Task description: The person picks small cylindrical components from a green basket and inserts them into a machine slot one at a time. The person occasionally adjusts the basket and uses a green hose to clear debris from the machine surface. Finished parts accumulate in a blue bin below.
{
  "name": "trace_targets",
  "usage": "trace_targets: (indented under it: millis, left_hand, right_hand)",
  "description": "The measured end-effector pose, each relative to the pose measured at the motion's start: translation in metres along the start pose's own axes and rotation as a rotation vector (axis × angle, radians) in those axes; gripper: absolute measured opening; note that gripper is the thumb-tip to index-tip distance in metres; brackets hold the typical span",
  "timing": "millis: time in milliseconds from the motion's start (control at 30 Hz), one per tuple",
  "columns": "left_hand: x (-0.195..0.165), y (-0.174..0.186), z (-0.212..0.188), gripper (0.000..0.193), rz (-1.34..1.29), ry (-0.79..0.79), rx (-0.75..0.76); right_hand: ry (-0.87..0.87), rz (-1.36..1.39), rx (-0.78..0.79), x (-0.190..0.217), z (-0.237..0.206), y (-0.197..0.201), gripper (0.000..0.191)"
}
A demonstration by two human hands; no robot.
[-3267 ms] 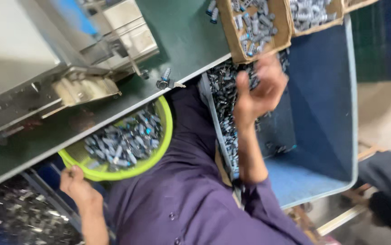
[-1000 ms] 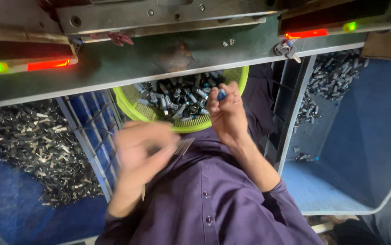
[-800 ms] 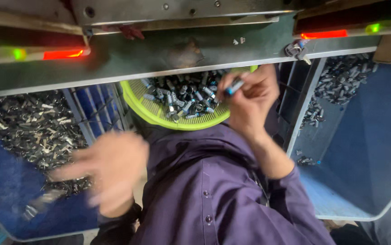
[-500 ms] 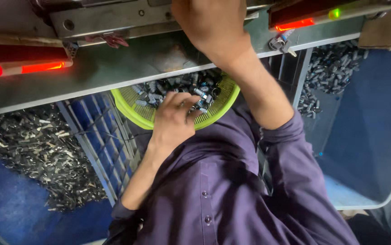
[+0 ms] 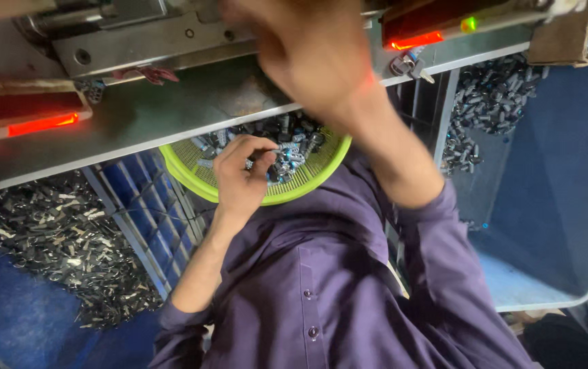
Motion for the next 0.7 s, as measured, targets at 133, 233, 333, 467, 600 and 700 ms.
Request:
trace_targets:
  millis: [133,233,333,467,600,700]
  left_hand:
    - [-0.022,0.024,0.006,0.011,0.024,-0.209,-0.167]
    - [-0.025,0.024,0.002,0.012,-0.096,-0.040,-0.159]
    - [-0.024,0.014,-0.004,0.009,-0.176,0.008,-0.174]
    - [-0.026,0.011,-0.006,0.010,-0.158,0.033,-0.005]
    - [-0.032,0.022,0.000,0.011,-0.148,-0.074,0.070]
    - [-0.039,0.029,-0.001,0.011,-0.207,-0.089,0.047]
  right_hand:
    - [0.001,0.201,-0.100,0.037,-0.062,0.002,0.030]
    - [-0.244,0.480,-0.109,0.046,-0.115,-0.040,0.056]
    - [-0.463,0.494,-0.074,0.049,-0.156,-0.063,0.035]
    - [-0.489,0.570,-0.181,0.046,-0.182,-0.066,0.033]
    - [-0.604,1.003,-0.312,0.041,-0.193,-0.072,0.035]
    - [-0.658,1.158,-0.354,0.036,-0.199,-0.084,0.036]
Point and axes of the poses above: each hand's wrist, its own z-axis towards the middle knuckle, its own y-axis out of the back of the hand, x = y × z, the point moved 1 cm from there along z, towards the middle knuckle, and after that the axes turned 5 degrees about z, right-handed, at the moved point
